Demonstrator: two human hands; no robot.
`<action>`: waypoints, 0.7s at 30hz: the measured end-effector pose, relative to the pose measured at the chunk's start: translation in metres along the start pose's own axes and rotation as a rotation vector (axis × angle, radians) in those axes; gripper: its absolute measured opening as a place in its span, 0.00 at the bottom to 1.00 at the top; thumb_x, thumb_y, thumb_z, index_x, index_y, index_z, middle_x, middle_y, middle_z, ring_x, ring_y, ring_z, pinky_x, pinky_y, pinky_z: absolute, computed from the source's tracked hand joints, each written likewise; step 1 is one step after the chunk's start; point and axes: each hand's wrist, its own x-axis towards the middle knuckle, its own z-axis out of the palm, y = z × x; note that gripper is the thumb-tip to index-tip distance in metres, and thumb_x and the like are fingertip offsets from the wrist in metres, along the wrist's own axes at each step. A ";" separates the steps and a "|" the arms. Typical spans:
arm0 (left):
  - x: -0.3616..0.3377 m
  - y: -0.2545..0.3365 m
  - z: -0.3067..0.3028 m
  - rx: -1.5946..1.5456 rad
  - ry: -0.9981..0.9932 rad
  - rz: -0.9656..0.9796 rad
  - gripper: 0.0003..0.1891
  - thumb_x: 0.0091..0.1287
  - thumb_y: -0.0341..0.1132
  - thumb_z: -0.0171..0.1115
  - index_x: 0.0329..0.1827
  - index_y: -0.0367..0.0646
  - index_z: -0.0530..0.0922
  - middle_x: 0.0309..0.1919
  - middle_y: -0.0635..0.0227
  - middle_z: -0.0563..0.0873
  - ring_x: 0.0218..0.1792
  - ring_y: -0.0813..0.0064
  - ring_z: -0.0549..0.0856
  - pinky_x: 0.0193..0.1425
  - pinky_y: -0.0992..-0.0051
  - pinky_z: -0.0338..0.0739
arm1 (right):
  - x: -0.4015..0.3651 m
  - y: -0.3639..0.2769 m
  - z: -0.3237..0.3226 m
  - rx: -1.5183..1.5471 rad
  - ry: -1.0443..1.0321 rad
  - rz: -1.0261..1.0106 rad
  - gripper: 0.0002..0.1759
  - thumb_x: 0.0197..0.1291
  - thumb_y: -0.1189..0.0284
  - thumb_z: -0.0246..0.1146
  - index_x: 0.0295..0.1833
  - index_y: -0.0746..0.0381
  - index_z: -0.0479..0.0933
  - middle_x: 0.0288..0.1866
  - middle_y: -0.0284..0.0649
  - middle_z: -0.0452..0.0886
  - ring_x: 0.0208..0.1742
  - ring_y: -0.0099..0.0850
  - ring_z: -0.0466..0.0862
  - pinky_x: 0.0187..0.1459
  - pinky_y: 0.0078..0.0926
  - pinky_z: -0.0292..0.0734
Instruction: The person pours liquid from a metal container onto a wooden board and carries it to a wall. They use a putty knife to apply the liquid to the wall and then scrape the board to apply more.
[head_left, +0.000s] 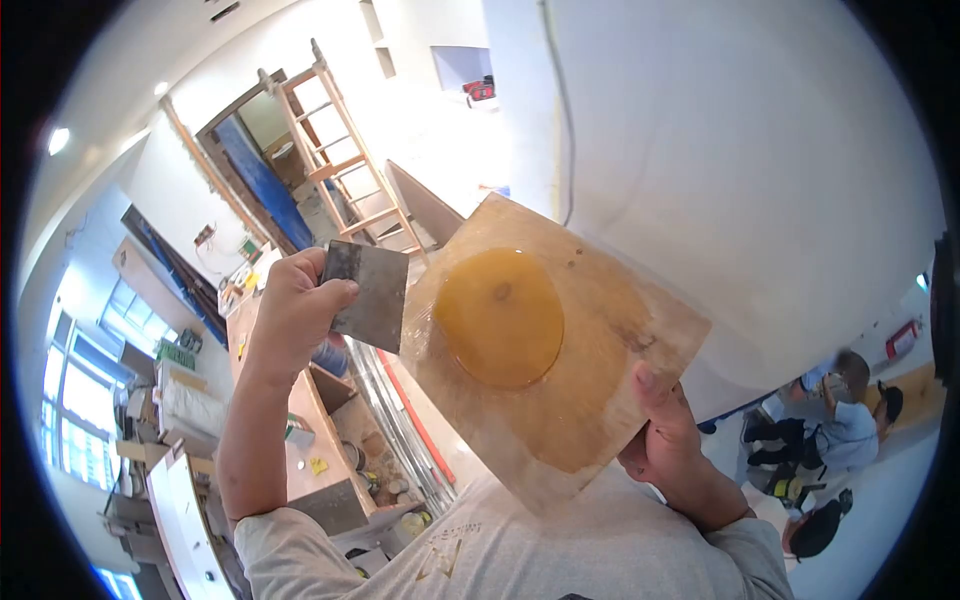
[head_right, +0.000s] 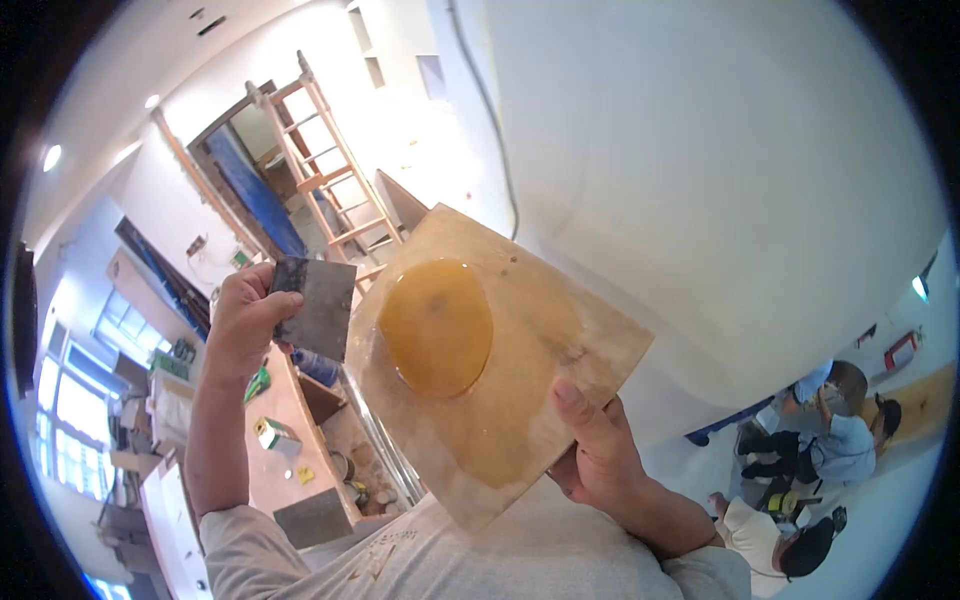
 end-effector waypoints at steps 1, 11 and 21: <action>-0.003 -0.001 -0.003 -0.007 0.016 0.003 0.08 0.61 0.26 0.63 0.42 0.33 0.84 0.27 0.66 0.88 0.18 0.83 0.82 0.16 0.83 0.73 | 0.000 0.002 -0.002 -0.005 -0.019 0.005 0.35 0.75 0.52 0.58 0.77 0.61 0.60 0.65 0.44 0.78 0.47 0.27 0.86 0.29 0.23 0.74; -0.038 0.088 -0.078 -0.315 0.151 0.687 0.15 0.66 0.22 0.65 0.56 0.35 0.83 0.47 0.65 0.91 0.46 0.79 0.88 0.57 0.77 0.80 | -0.028 -0.086 0.023 0.161 -0.210 -0.032 0.33 0.80 0.51 0.49 0.79 0.60 0.61 0.72 0.43 0.76 0.71 0.34 0.78 0.71 0.42 0.73; -0.048 0.194 -0.056 0.049 0.477 1.257 0.11 0.70 0.32 0.69 0.51 0.36 0.84 0.39 0.71 0.87 0.40 0.82 0.82 0.51 0.81 0.74 | -0.053 -0.205 0.077 0.059 -0.459 -0.531 0.25 0.76 0.54 0.57 0.63 0.64 0.78 0.59 0.43 0.86 0.58 0.36 0.87 0.63 0.39 0.81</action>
